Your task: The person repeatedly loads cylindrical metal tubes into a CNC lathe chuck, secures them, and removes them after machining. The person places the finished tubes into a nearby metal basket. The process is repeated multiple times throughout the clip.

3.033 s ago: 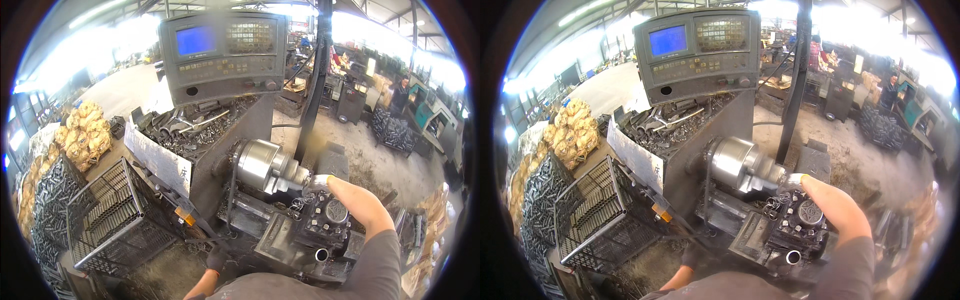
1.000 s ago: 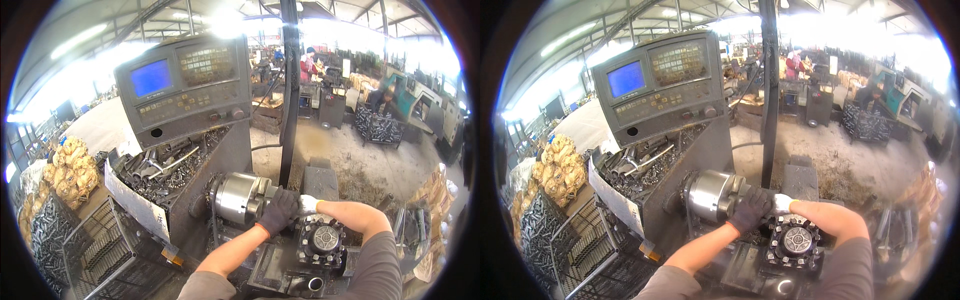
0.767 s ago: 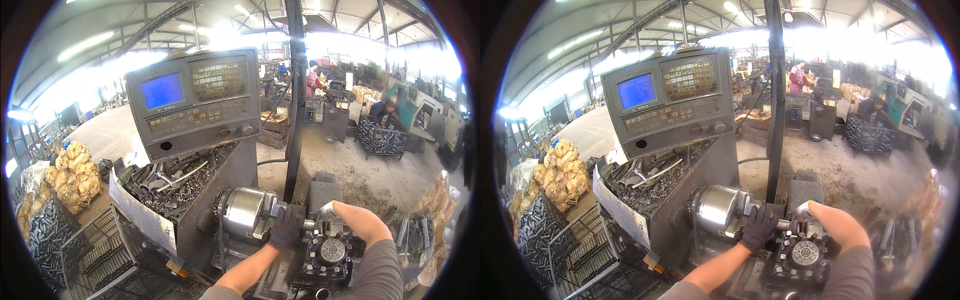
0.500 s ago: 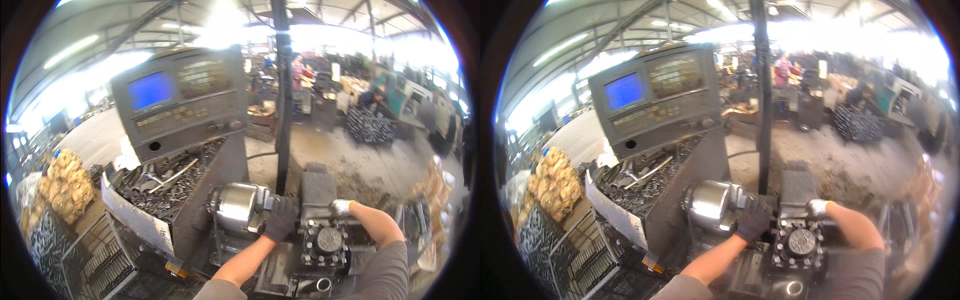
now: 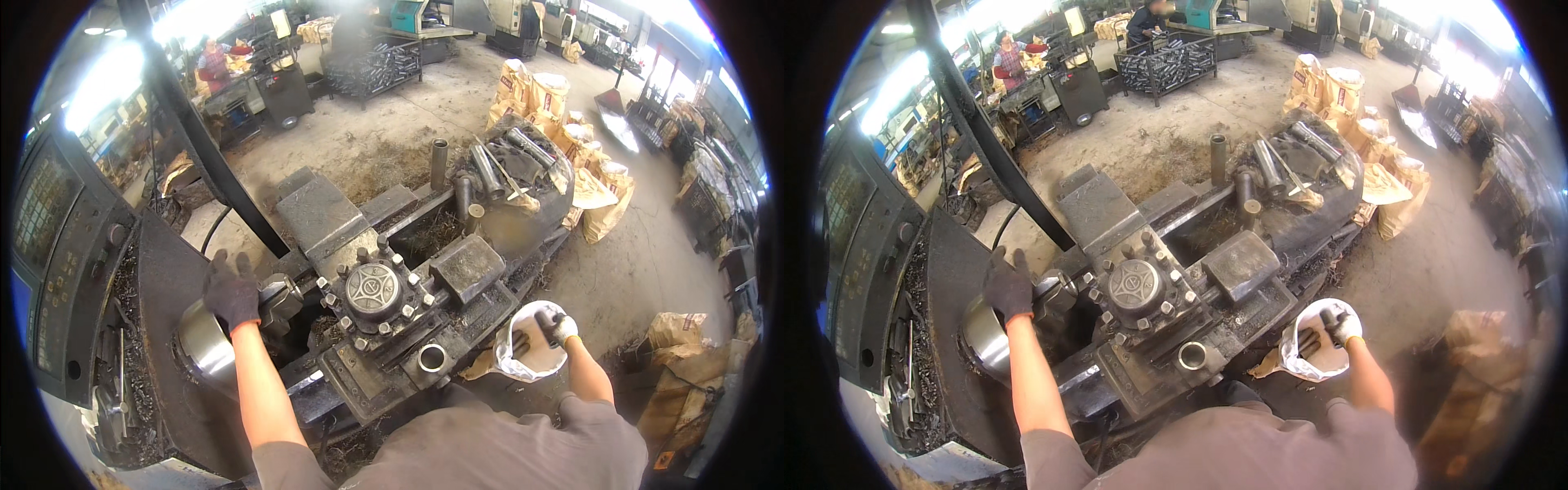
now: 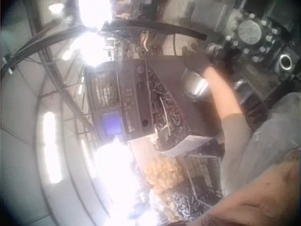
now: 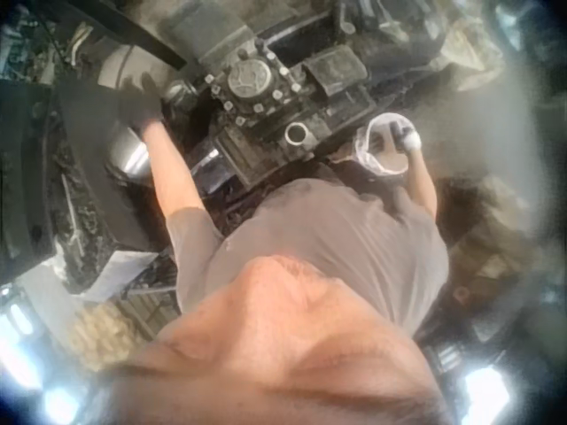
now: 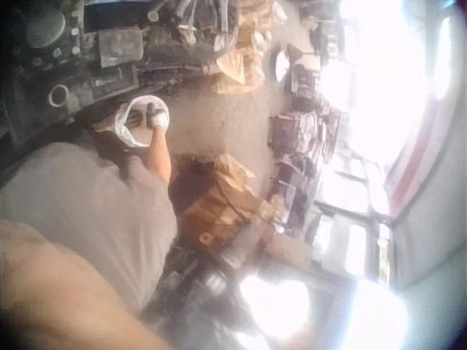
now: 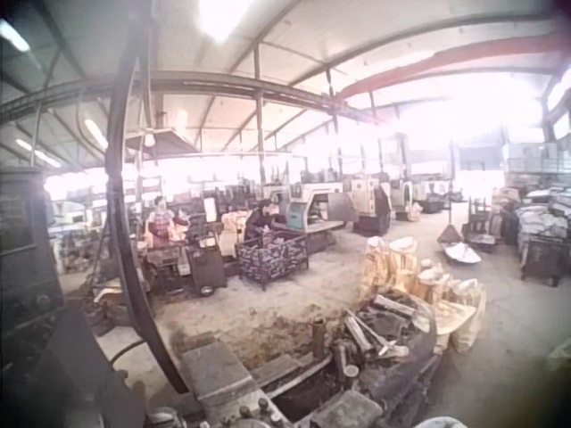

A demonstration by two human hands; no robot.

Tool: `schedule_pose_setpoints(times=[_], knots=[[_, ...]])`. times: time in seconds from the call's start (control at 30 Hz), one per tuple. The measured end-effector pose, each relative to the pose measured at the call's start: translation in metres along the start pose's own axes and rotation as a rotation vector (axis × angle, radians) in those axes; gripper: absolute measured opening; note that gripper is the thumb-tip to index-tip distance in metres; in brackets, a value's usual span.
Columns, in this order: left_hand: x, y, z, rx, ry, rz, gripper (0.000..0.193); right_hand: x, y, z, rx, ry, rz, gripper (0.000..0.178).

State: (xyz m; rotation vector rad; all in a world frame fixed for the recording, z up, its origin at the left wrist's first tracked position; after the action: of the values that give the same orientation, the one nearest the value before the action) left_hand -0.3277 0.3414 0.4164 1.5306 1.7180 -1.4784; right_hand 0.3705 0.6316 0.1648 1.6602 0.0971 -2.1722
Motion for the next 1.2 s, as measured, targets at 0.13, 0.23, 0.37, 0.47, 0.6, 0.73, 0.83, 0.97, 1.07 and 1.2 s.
schedule_pose_setpoints(times=[0.13, 0.23, 0.37, 0.47, 0.6, 0.73, 0.83, 0.97, 1.07, 1.2], knots=[[0.032, -0.029, -0.007, -0.082, -0.226, 0.258, 0.046, -0.079, 0.017, 0.168, -0.542, -0.538, 0.092, 0.044], [0.027, -0.028, -0.004, -0.062, -0.381, 0.392, 0.049, -0.114, 0.089, 0.338, -1.226, -0.352, 0.206, 0.048], [-0.045, 0.015, -0.009, 0.148, 0.115, 0.057, 0.048, -0.121, 0.117, 0.449, -1.48, -0.112, 0.391, 0.032], [-0.098, 0.101, 0.023, 0.239, 0.41, -0.042, 0.034, -0.195, 0.09, 0.477, -1.736, -0.756, 0.258, 0.025], [-0.076, 0.219, 0.119, -0.197, 0.665, 0.45, 0.023, -0.205, -0.003, 0.552, -1.759, -0.01, 0.192, 0.028], [-0.018, 0.329, 0.25, -1.036, 1.422, 0.359, 0.027, -0.12, -0.094, 0.604, -1.327, 0.674, 0.152, 0.023], [-0.027, 0.38, 0.344, -1.164, 1.423, -0.038, 0.034, -0.062, -0.118, 0.6, -1.474, 0.507, 0.344, 0.025], [-0.086, 0.405, 0.396, -0.966, 0.595, -0.364, 0.041, -0.03, -0.128, 0.597, -1.591, 0.275, 0.589, 0.051], [-0.087, 0.425, 0.42, -1.327, 1.094, -0.352, 0.042, 0.002, -0.123, 0.627, -1.288, 0.212, 0.89, 0.058], [-0.081, 0.418, 0.432, -1.166, 1.234, 0.019, 0.029, 0.026, -0.083, 0.695, -1.458, 0.034, 1.112, 0.06]])
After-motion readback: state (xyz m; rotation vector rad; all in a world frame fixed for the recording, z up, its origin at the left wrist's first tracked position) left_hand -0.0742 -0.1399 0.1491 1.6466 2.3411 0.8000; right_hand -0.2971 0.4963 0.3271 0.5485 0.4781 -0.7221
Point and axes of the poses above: each hand's wrist, its own y-axis away from the middle knuckle, its own x-axis out of the palm, z = x × y, the point moved 6 cm from there along -y, towards the middle knuckle, and after that the axes turned 14 degrees about -x, right-handed, at the moved point
